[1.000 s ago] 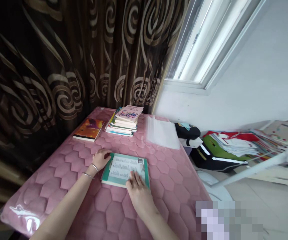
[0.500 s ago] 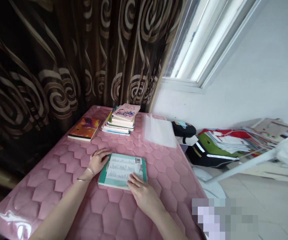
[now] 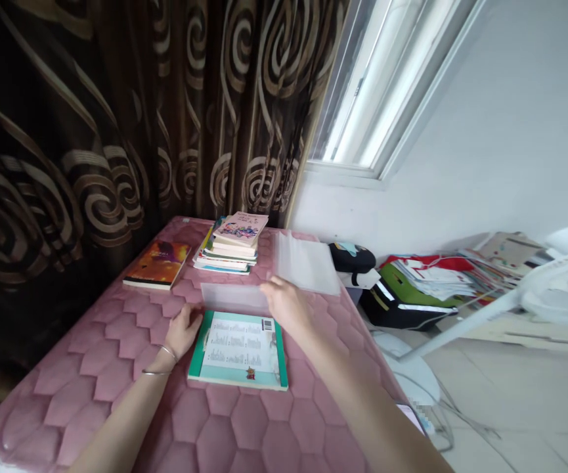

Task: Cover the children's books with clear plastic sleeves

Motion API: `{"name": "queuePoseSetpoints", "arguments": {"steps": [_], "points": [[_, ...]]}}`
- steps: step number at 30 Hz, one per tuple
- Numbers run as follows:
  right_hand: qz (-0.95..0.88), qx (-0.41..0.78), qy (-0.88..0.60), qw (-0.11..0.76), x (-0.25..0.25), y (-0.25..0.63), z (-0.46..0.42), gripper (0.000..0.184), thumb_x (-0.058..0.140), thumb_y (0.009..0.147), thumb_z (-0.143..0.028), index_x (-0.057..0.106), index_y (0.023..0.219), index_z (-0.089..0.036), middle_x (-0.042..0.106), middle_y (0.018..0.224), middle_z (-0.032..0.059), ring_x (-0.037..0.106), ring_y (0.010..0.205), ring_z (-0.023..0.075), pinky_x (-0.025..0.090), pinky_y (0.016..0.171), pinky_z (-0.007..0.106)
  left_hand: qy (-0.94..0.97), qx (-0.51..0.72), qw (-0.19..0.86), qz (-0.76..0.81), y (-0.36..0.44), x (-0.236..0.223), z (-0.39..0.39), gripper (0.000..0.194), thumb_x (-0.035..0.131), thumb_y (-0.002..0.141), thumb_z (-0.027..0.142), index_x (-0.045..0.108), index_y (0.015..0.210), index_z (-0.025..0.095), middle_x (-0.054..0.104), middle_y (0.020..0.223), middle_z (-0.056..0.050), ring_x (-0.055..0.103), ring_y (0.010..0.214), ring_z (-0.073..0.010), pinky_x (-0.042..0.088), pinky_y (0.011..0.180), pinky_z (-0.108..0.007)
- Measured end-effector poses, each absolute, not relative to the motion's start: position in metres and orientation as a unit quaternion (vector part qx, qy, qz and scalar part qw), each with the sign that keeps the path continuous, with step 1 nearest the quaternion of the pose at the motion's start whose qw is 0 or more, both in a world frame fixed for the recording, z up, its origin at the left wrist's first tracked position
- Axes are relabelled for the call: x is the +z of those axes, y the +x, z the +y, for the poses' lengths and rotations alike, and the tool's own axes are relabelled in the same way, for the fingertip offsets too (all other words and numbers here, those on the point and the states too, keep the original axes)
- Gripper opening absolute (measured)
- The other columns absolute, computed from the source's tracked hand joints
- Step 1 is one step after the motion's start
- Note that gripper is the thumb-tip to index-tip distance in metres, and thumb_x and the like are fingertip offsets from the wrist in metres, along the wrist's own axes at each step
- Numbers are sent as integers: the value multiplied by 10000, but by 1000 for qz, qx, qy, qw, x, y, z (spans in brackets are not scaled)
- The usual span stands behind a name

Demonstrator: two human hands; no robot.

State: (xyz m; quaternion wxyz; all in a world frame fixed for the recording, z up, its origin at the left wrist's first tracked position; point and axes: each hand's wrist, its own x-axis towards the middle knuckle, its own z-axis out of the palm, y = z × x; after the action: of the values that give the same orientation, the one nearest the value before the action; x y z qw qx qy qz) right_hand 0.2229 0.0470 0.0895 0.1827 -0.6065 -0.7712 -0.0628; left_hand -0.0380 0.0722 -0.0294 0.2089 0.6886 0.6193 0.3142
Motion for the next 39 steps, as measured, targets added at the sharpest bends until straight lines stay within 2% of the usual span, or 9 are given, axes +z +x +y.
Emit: {"name": "queuePoseSetpoints", "arguments": {"steps": [6, 11, 17, 21, 24, 28, 31, 34, 39], "points": [[-721, -39, -672, 163, 77, 230, 125, 264, 460, 921, -223, 723, 943, -229, 720, 995, 37, 643, 890, 165, 421, 749, 221, 747, 247, 171, 593, -35, -20, 63, 234, 574, 795, 324, 560, 1018, 254, 631, 1198, -25, 529, 1161, -230, 309, 1042, -471], [-705, -42, -692, 150, 62, 222, 152, 255, 474, 919, -249, 726, 954, -237, 740, 959, 53, 656, 852, 180, 416, 743, 252, 752, 241, 167, 590, -34, -18, 62, 254, 572, 798, 307, 583, 1051, 282, 615, 1237, -6, 502, 1187, -232, 283, 1052, -468], [-691, -68, -704, 151, 52, 206, 167, 212, 526, 890, -227, 733, 898, -179, 728, 936, 134, 641, 888, 252, 407, 793, 345, 755, 236, 168, 588, -34, -19, 62, 287, 569, 802, 294, 600, 1087, 299, 597, 1274, -5, 486, 1213, -231, 276, 1059, -469], [-688, -91, -697, 178, 48, 207, 162, 204, 545, 877, -225, 704, 1001, -196, 698, 1057, 115, 579, 1040, 278, 405, 853, 372, 754, 229, 169, 592, -34, -18, 63, 298, 573, 800, 301, 605, 1096, 293, 587, 1288, -8, 481, 1223, -235, 277, 1066, -473], [-709, -75, -659, 242, 43, 215, 147, 232, 538, 879, -235, 679, 1062, -212, 674, 1125, 86, 567, 1068, 251, 430, 881, 355, 752, 225, 169, 596, -33, -18, 63, 295, 580, 797, 308, 614, 1089, 294, 578, 1299, -12, 476, 1229, -244, 278, 1067, -483], [-756, 35, -568, 323, 30, 226, 101, 225, 490, 906, -286, 703, 940, -224, 704, 1015, 59, 626, 965, 214, 475, 886, 346, 748, 228, 179, 598, -33, -17, 63, 306, 589, 795, 311, 616, 1099, 294, 562, 1316, -24, 469, 1239, -250, 261, 1079, -500], [-781, 120, -536, 296, 20, 231, 50, 264, 466, 919, -344, 713, 924, -250, 702, 1052, 42, 631, 1004, 197, 472, 937, 351, 741, 228, 185, 604, -33, -16, 63, 316, 592, 796, 321, 616, 1110, 297, 540, 1338, -34, 455, 1253, -267, 272, 1068, -521], [-793, 184, -536, 226, 14, 231, 1, 294, 521, 884, -405, 694, 1063, -251, 609, 1275, 61, 542, 1198, 232, 426, 1024, 397, 741, 229, 182, 604, -33, -16, 62, 317, 590, 800, 322, 617, 1114, 288, 529, 1343, -47, 459, 1251, -271, 284, 1064, -527], [-778, 271, -558, 101, 13, 225, -37, 832, 769, 651, -446, 465, 1381, -187, 225, 1551, 116, 177, 1430, 317, 273, 1135, 486, 755, 229, 154, 594, -32, -19, 61, 328, 573, 814, 314, 614, 1137, 268, 493, 1374, -74, 455, 1262, -289, 323, 1054, -540]]}}
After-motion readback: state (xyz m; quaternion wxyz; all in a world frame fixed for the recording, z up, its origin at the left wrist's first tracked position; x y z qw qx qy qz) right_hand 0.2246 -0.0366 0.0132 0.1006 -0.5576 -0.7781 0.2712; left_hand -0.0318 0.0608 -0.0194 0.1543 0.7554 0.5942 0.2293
